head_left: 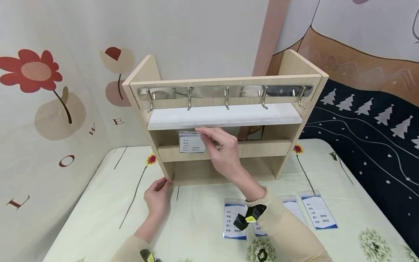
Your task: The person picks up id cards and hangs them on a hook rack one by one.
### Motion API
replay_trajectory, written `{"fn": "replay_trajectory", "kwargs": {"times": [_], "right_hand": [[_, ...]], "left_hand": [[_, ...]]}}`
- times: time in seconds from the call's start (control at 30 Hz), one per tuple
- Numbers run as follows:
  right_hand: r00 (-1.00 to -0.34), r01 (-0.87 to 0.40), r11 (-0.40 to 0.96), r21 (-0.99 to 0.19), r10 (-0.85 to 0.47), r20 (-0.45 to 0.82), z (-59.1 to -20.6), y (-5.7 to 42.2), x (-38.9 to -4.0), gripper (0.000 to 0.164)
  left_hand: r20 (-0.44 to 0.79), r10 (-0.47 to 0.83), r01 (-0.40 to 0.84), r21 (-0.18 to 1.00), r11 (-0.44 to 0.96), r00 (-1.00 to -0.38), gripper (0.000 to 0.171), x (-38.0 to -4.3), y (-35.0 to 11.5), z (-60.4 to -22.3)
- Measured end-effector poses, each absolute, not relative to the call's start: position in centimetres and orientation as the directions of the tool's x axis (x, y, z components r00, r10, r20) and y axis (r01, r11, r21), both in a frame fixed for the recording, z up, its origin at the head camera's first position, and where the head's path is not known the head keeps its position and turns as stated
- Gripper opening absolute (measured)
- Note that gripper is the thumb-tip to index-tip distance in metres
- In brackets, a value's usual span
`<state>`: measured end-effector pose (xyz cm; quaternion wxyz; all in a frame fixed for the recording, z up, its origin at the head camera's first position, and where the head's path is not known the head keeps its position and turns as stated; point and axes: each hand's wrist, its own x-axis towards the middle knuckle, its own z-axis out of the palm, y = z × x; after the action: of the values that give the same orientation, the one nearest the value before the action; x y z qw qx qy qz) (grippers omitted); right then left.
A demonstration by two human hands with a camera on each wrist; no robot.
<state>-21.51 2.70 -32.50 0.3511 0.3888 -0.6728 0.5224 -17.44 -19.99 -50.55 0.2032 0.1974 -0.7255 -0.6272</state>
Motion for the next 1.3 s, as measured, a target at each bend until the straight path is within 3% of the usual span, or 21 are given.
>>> {"fn": "replay_trajectory", "kwargs": {"times": [0.7,1.3], "right_hand": [[-0.379,-0.925,0.065,-0.374,-0.154,0.912,-30.5,-0.5,-21.5,0.022],[-0.395,-0.918,0.022,-0.396,-0.117,0.911,-30.0,-3.2,-21.5,0.023]], "left_hand": [[0.039,-0.54,-0.047,0.988,0.145,-0.841,0.025,-17.4,-20.1,-50.5],[0.043,-0.555,-0.048,0.988,0.148,-0.831,0.024,-17.4,-19.9,-50.2]]}}
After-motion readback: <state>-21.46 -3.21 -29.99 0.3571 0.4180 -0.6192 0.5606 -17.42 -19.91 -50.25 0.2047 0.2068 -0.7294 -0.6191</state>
